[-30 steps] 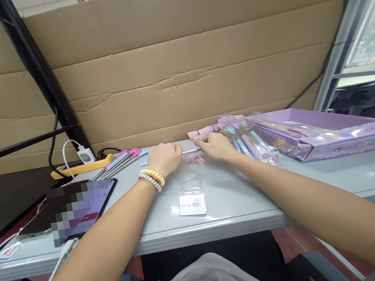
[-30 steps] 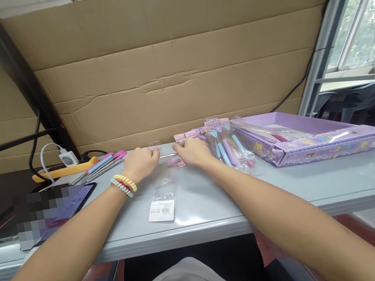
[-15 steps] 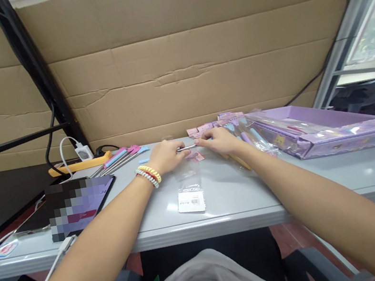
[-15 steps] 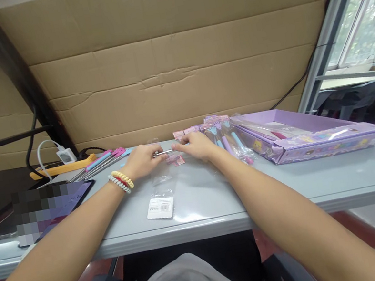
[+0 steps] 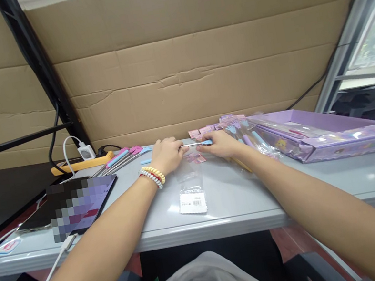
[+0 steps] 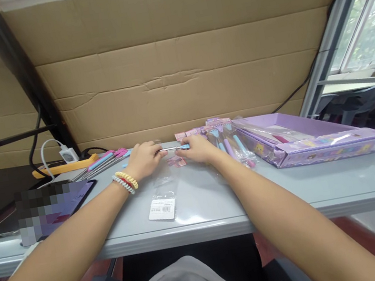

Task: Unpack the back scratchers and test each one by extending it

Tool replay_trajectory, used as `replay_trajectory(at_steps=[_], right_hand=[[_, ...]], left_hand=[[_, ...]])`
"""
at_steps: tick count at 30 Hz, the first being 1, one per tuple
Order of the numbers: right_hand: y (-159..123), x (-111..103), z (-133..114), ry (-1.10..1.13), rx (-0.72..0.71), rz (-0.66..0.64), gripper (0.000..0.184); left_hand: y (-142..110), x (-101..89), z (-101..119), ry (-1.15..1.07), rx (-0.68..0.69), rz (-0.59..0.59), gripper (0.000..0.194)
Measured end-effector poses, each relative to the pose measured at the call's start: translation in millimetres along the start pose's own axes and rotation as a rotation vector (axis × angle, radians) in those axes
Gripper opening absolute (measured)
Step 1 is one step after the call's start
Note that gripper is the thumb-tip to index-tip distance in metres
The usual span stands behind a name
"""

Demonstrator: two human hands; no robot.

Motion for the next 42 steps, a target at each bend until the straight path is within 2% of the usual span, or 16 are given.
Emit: replay_trajectory(at_steps=[3,6,10,15,18,23,29,34,42], right_hand=[[1,2,-1,-0.010,-0.006,0.007,0.030],[3,4,-1,0.019,-0.002,0.103,0.030],[5,5,0,0.086,0.030,0.274,0.050],[5,5,3,0.157,0.046,0.338,0.056],[5,6,4,0.140,0.066,0.284,0.056],[5,9,3,0.093,0.036,0.178,0.054],[3,9,0,0.121,0.003,0.072,0.052],[3,12,2,0.131,-0.025,0.005,0.052],[5,16,6,0.106,-0.020,-0.085,0.047]], left_hand=[[1,1.8,-2,0.003,-0.020,-0.019,0.033],[3,2.0,-9,0.003,-0.066,-0.016,0.032],[7,-1.8,-23,0.005,-0.095,0.062,0.028],[10,-7.4,-43,-0.036,-0.179,0.146,0.030],[9,-9.9,-53,-0.014,-0.319,0.133,0.031],[6,-15.1,-60,0.047,-0.570,-0.044,0.031],[2,-31.6,-77,0.095,-0.771,-0.034,0.038],[-5,-37.0,-92,0.173,-0.814,-0.134,0.040],[-7,-25.2,-96,0.182,-0.872,-0.188,0.039]])
Point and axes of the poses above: each hand's wrist, its own y-axis towards the middle knuckle, its own x-axis out of the palm, z = x × y, the point moved 1 cm from there along y, towards the middle knuckle, and after that the axes turned 11 degrees about -y, right-handed, at the moved point
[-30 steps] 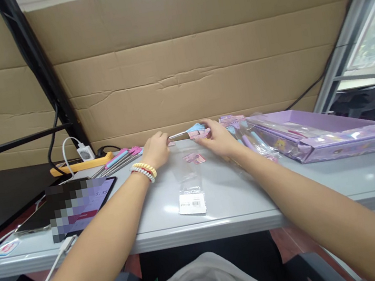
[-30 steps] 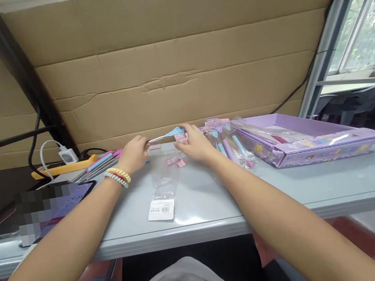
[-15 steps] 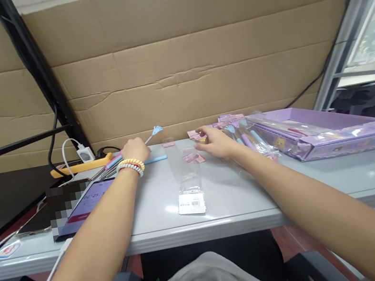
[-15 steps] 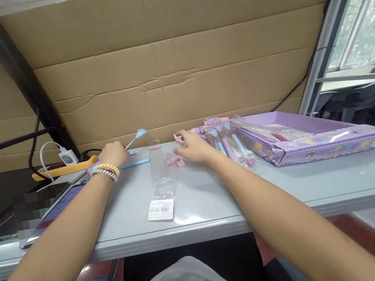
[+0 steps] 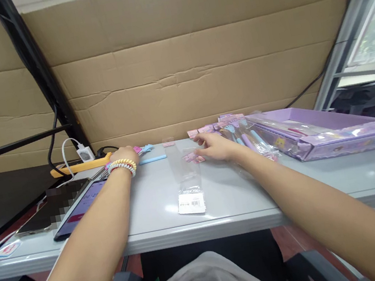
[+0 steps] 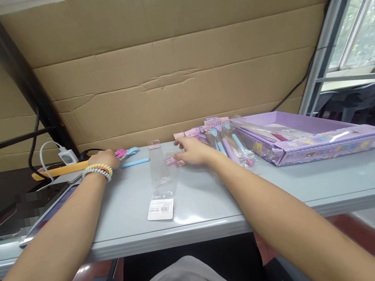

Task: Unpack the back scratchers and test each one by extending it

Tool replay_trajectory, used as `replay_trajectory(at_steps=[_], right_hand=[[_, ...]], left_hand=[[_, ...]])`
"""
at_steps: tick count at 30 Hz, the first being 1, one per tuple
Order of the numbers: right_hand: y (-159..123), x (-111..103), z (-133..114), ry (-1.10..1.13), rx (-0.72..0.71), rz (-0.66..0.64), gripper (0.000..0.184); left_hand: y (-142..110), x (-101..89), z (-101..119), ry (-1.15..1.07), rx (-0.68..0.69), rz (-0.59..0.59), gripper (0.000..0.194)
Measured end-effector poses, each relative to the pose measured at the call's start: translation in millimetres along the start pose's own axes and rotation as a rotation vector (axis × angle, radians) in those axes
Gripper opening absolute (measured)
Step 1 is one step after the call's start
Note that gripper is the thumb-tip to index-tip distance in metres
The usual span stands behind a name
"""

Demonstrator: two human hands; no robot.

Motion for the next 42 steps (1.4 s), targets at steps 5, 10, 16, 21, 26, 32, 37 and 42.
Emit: replay_trajectory(at_steps=[5,10,16,21,26,32,37,42], right_hand=[[-2,-3,-5,-0.025,-0.001,-0.055,0.044],[-3,-5,-8,-0.053,-0.009,-0.078,0.039],[-3,-5,-8,-0.072,0.000,-0.106,0.037],[-6,-6,-12,-0.108,0.016,-0.210,0.040],[-8,-7,-16,-0.146,-0.012,-0.310,0.032],[-6,-6,-15,-0.172,-0.063,-0.309,0.034],[-5,-4,-14,-0.197,-0.063,-0.295,0.030],[-3,-1,-11,-0.206,-0.061,-0.224,0.028]], left_hand=[[-1,-0.2,-3,0.002,-0.004,-0.006,0.041],[-3,0.8,-1,-0.005,0.004,-0.009,0.040],[-12,9.7,26,-0.079,0.288,0.107,0.036],[-35,24.3,58,-0.319,0.767,-0.024,0.052],[-51,36.7,68,-0.307,0.895,-0.293,0.079],[-56,45.7,68,-0.244,0.938,-0.437,0.083],[-57,48.5,72,-0.197,0.925,-0.428,0.080],[-58,47.1,72,-0.183,0.906,-0.437,0.080]])
Point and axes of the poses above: each hand's wrist, its own y-axis towards the middle knuckle, its own x-axis out of the palm, z = x × y, the point moved 1 cm from there along y, towards the middle knuckle, and after that the axes turned 11 degrees about -y, right-handed, at the moved point
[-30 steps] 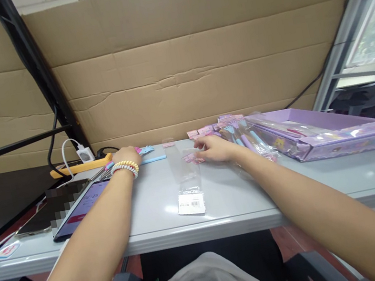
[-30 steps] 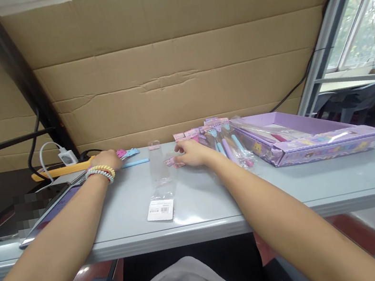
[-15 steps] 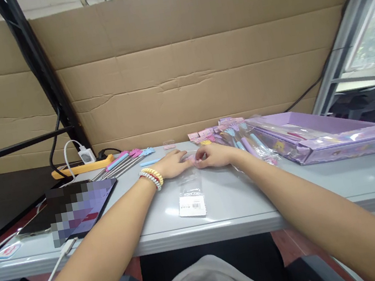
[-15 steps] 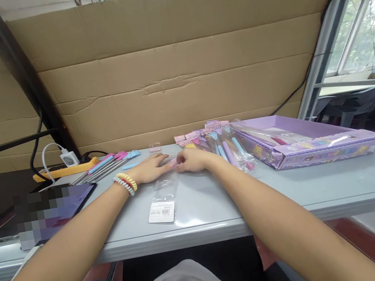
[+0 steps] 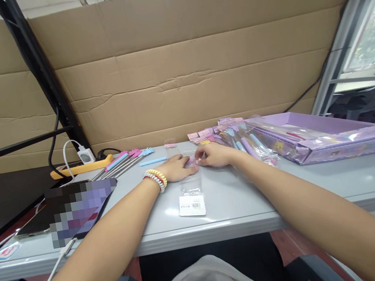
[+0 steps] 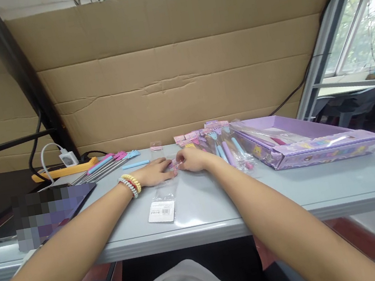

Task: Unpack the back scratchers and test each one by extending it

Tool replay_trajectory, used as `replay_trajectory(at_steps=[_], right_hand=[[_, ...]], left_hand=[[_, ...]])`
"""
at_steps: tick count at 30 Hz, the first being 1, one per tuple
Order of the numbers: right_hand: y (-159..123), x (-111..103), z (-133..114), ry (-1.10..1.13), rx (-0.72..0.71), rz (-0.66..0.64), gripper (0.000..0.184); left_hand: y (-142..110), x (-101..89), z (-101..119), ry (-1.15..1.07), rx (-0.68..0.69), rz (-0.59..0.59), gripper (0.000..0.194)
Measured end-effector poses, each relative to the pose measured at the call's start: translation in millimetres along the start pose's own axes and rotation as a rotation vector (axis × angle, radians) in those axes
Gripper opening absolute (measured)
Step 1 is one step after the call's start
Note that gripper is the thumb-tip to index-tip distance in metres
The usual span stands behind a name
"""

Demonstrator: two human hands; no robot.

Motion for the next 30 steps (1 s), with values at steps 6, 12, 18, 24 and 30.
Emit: replay_trajectory(at_steps=[6,12,18,24,30], right_hand=[[11,10,4,-0.043,-0.007,0.207,0.037],[20,22,7,-0.137,-0.066,0.069,0.043],[19,19,10,-0.135,0.007,0.130,0.042],[14,13,4,-0.061,-0.001,0.126,0.042],[10,10,0,0.018,-0.012,0.024,0.058]], left_hand=[[-5,-10.0,6,-0.041,0.031,-0.002,0.078],[-5,-15.6,8,-0.036,0.070,0.015,0.061],[-3,-13.5,4,0.007,0.075,0.027,0.062],[1,-19.5,-6,0.010,0.066,0.183,0.047],[-12,-46.9,-25,0.061,-0.199,0.141,0.030]])
Point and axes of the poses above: each hand's wrist, its own y-axis towards the middle knuckle, its own x-axis out of the palm, z = x × y, the point moved 1 cm from there along y, towards the middle knuckle, and after that the axes turned 11 degrees about -y, right-handed, at the moved point
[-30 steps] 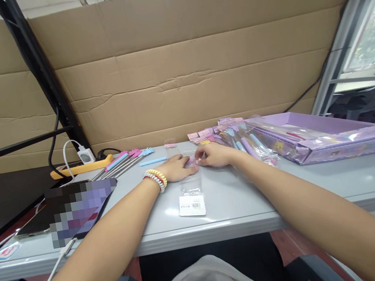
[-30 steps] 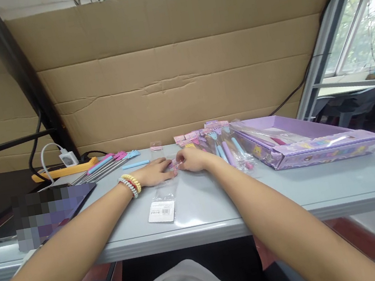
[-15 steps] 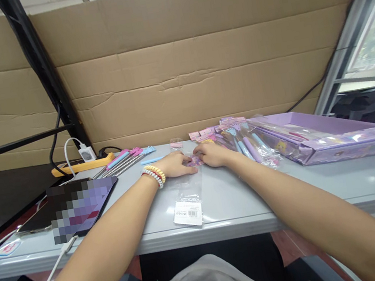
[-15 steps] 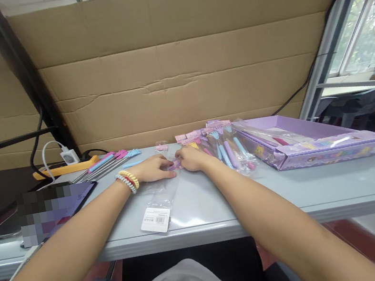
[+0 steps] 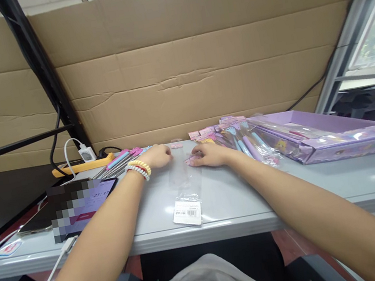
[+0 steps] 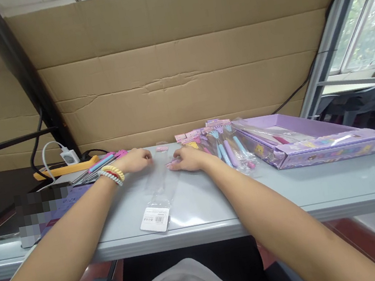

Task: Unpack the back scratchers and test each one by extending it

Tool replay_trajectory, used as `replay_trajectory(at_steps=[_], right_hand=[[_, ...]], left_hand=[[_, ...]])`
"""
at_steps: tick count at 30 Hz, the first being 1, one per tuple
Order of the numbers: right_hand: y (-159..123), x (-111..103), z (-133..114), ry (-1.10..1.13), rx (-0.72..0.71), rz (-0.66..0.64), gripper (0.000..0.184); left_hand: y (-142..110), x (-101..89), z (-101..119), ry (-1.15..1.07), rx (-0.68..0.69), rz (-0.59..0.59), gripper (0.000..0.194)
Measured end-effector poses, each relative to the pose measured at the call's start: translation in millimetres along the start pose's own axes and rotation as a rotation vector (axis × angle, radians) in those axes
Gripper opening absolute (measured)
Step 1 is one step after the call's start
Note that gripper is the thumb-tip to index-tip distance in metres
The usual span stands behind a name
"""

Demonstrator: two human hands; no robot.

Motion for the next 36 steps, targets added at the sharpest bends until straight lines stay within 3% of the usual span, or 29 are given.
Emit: replay_trajectory(at_steps=[3,5,9,12,14,19,26,30,36], right_hand=[[1,1,0,-0.023,-0.024,-0.054,0.048],[2,1,1,-0.023,-0.024,-0.062,0.045],[2,3,2,-0.032,-0.024,-0.064,0.047],[2,3,2,-0.047,-0.006,-0.037,0.060],[2,4,2,-0.047,0.014,-0.039,0.068],[2,5,0,-0.034,0.025,-0.067,0.076],[4,6,1,-0.024,0.044,-0.101,0.080],[4,6,1,-0.029,0.037,-0.095,0.075],[2,4,-1,-0.068,0.026,-0.094,0.069]], left_hand=[[-6,-9.5,-9,-0.032,-0.106,-0.196,0.019],[-9,-11.4,-11,-0.038,-0.137,-0.266,0.015],[-6,-7.8,-10,-0.002,-0.108,-0.105,0.023],[-1,0.0,-7,-0.022,-0.048,0.030,0.040],[2,6.6,-6,-0.035,0.010,0.032,0.053],[3,18.8,-4,-0.019,0.040,-0.125,0.072],[0,17.8,0,-0.033,0.051,-0.154,0.071],[0,14.2,3,-0.070,0.104,-0.147,0.058],[0,10.5,5,-0.052,0.105,0.007,0.036]])
Point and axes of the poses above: each hand's wrist, its own y-axis towards the middle knuckle, its own x-axis out of the palm, z = x × y, the point moved 1 cm from there along y, towards the middle knuckle, and after that the axes turned 11 degrees about -y, right-handed, at the moved point
